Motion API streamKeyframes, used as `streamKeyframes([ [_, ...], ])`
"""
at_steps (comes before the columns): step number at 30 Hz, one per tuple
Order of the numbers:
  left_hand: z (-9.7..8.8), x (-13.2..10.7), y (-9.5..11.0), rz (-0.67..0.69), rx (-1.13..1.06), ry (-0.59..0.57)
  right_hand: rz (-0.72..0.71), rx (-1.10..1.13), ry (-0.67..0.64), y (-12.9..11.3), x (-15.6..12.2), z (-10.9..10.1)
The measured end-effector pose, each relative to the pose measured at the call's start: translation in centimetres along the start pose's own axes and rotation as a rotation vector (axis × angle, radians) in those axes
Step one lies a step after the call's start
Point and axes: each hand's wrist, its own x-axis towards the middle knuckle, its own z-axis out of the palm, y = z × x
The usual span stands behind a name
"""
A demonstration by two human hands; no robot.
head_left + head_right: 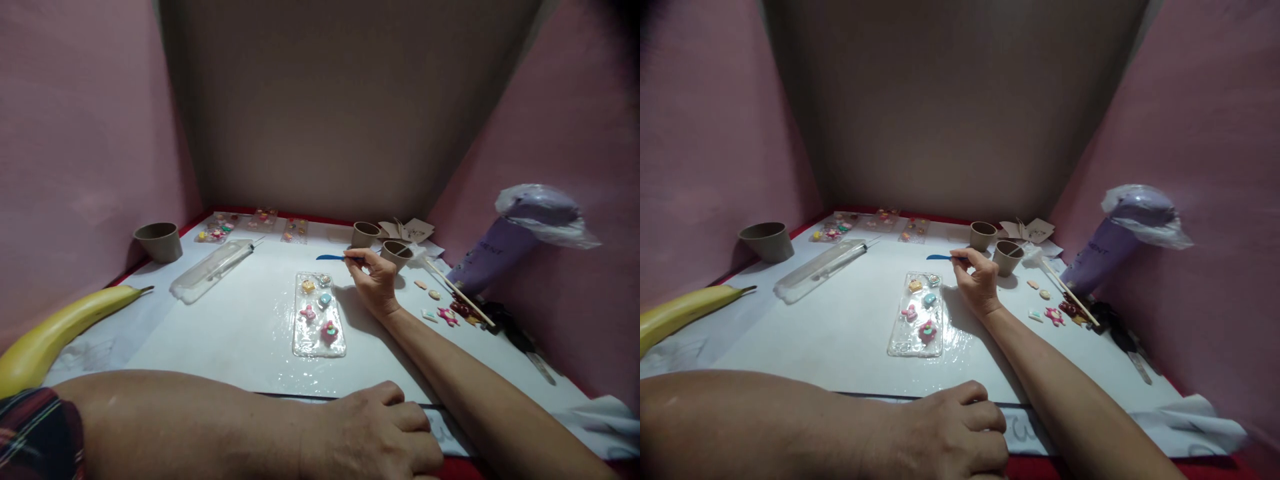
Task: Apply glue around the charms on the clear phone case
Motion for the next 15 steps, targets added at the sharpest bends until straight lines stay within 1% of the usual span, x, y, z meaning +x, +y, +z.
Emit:
streamKeyframes([
  [4,-0.5,0.1,0.0,-0.001,-0.001,-0.024,0.003,0.008,0.005,0.3,0.0,0.0],
  [10,-0.4,0.0,-0.1,0.002,-0.014,0.009,0.014,0.006,0.001,0.5,-0.1,0.0],
  [15,-1.3,0.4,0.0,0.002,-0.03,-0.04,0.013,0.027,0.007,0.3,0.0,0.0],
])
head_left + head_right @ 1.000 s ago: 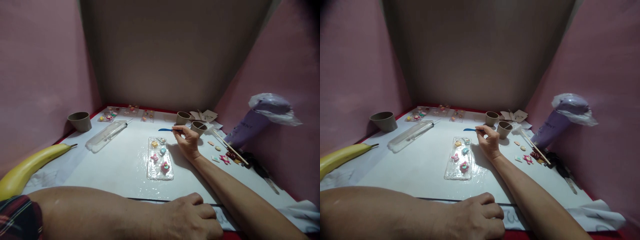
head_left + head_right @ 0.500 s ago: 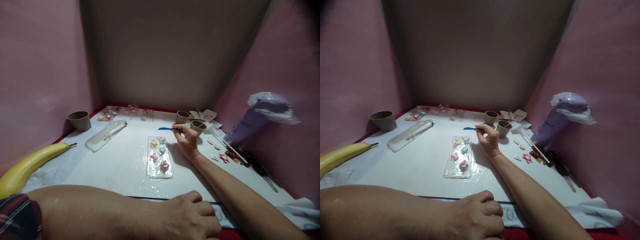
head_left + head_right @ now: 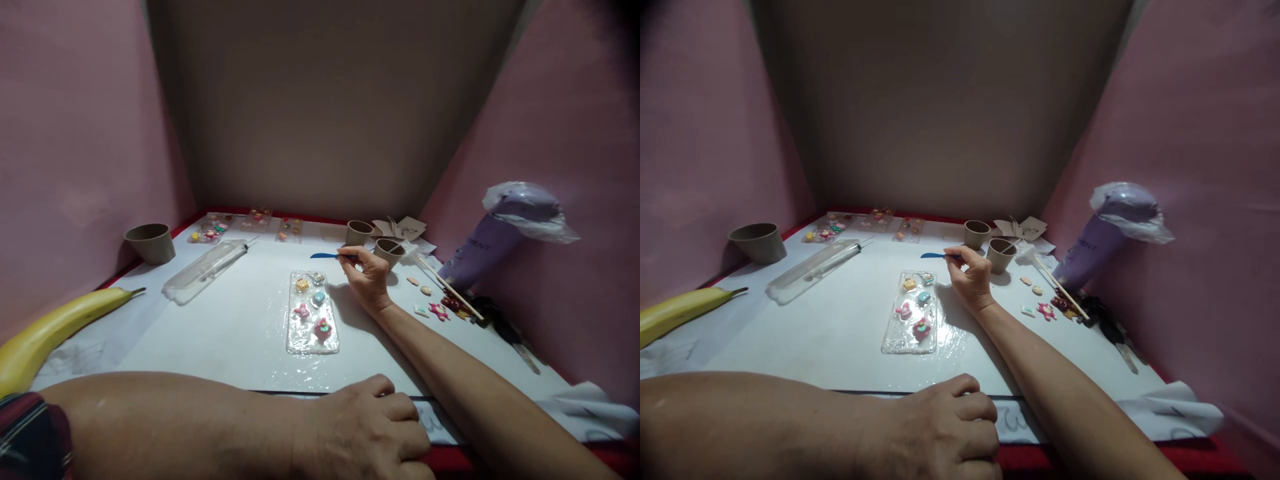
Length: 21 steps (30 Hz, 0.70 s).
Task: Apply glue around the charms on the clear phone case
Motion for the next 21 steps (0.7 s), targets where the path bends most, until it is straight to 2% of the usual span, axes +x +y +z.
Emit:
streamKeyframes([
  [4,-0.75,0.3,0.15,-0.014,-0.011,-0.057,0.018,0.004,-0.01,0.0,0.0,-0.05],
  [16,-0.74,0.04,0.51,-0.013,0.023,-0.046,0.052,0.037,-0.015,-0.15,0.04,-0.02],
  [21,-1.04,0.04,0.4,-0.006,0.022,-0.079,0.062,0.048,-0.015,-0.17,0.02,-0.15],
])
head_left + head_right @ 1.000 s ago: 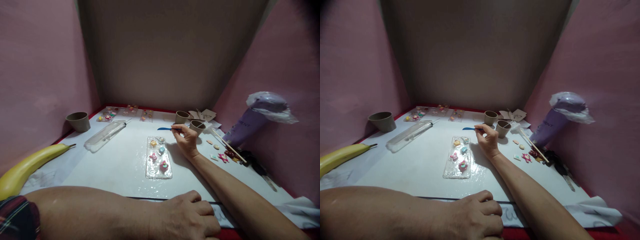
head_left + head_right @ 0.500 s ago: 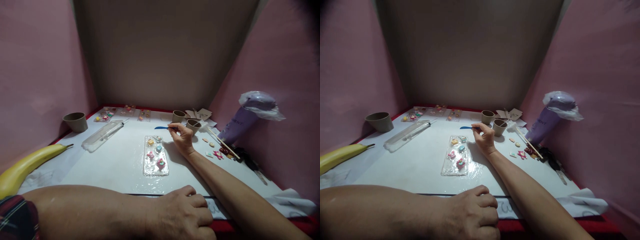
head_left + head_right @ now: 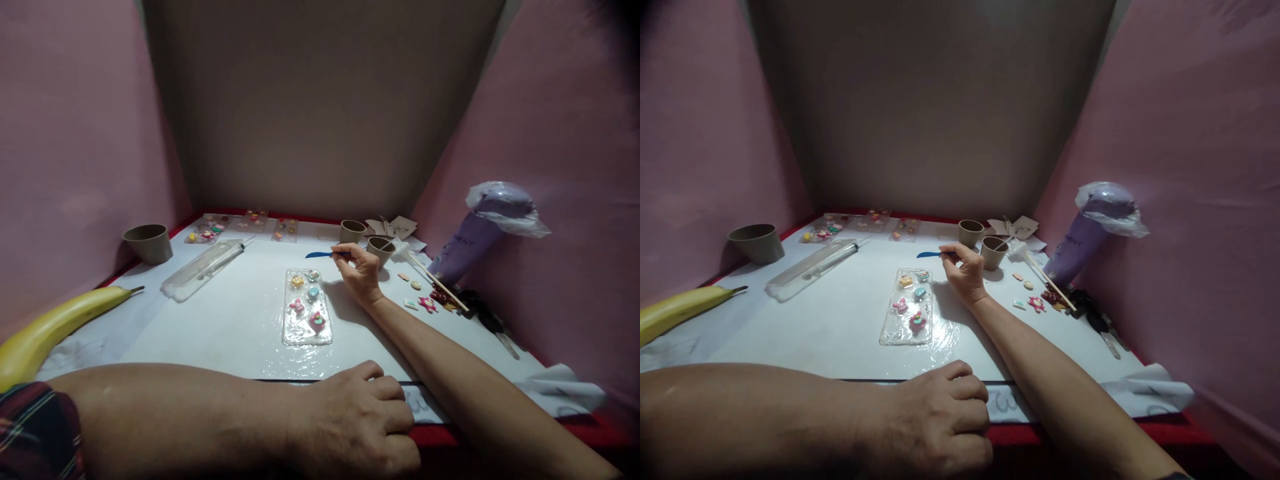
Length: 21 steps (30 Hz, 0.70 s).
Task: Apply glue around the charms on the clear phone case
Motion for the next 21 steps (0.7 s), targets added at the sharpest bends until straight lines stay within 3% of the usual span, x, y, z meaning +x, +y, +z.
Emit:
streamKeyframes([
  [6,-0.44,0.17,-0.04,-0.003,-0.016,-0.045,-0.012,0.005,0.003,0.32,0.11,-0.02],
  [21,-0.14,0.04,-0.11,0.008,0.001,-0.012,-0.036,0.015,-0.032,-0.03,-0.04,0.09],
])
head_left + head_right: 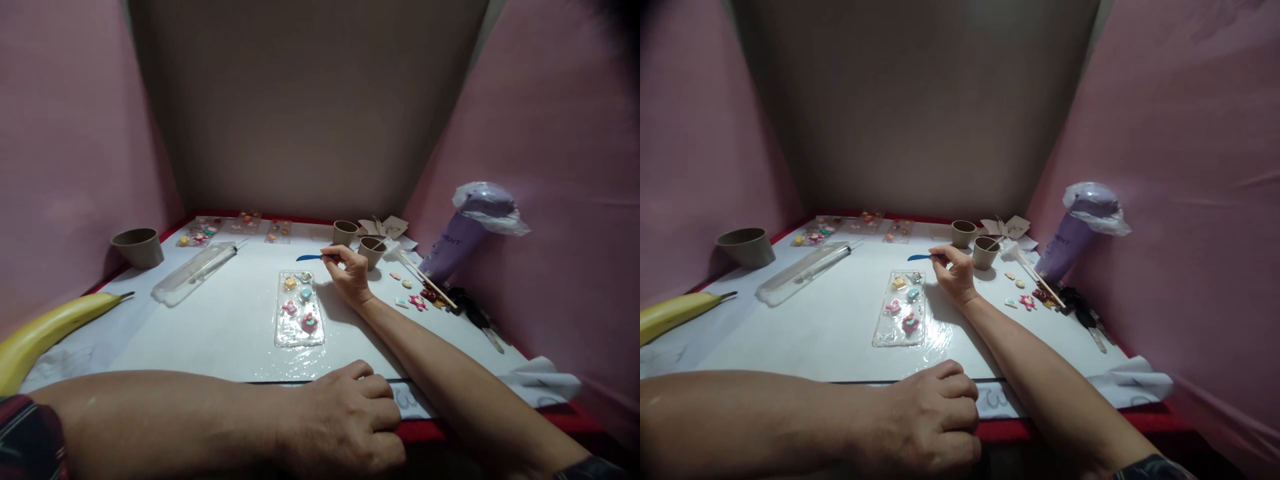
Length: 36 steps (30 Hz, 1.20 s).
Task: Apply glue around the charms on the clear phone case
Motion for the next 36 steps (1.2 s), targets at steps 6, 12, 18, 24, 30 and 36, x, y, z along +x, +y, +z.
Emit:
streamKeyframes([
  [6,0.1,0.1,-0.2,-0.006,-0.013,0.043,0.016,-0.001,0.012,0.0,0.0,0.1],
  [12,3.8,-0.5,-0.5,-0.014,-0.028,0.21,0.068,0.03,0.022,-0.3,0.0,0.0],
  [18,4.5,-0.2,-0.8,-0.097,0.013,0.205,0.324,0.18,0.09,-0.1,0.2,0.2],
  [24,4.9,-0.4,-1.0,-0.081,0.002,0.184,0.452,0.325,0.136,-0.2,0.6,0.1],
  [30,5.6,-0.6,-1.1,-0.075,-0.007,0.224,0.48,0.369,0.136,-0.4,0.8,0.2],
  [36,5.5,-0.6,-1.2,-0.085,-0.005,0.229,0.494,0.393,0.108,-0.5,0.8,0.1],
])
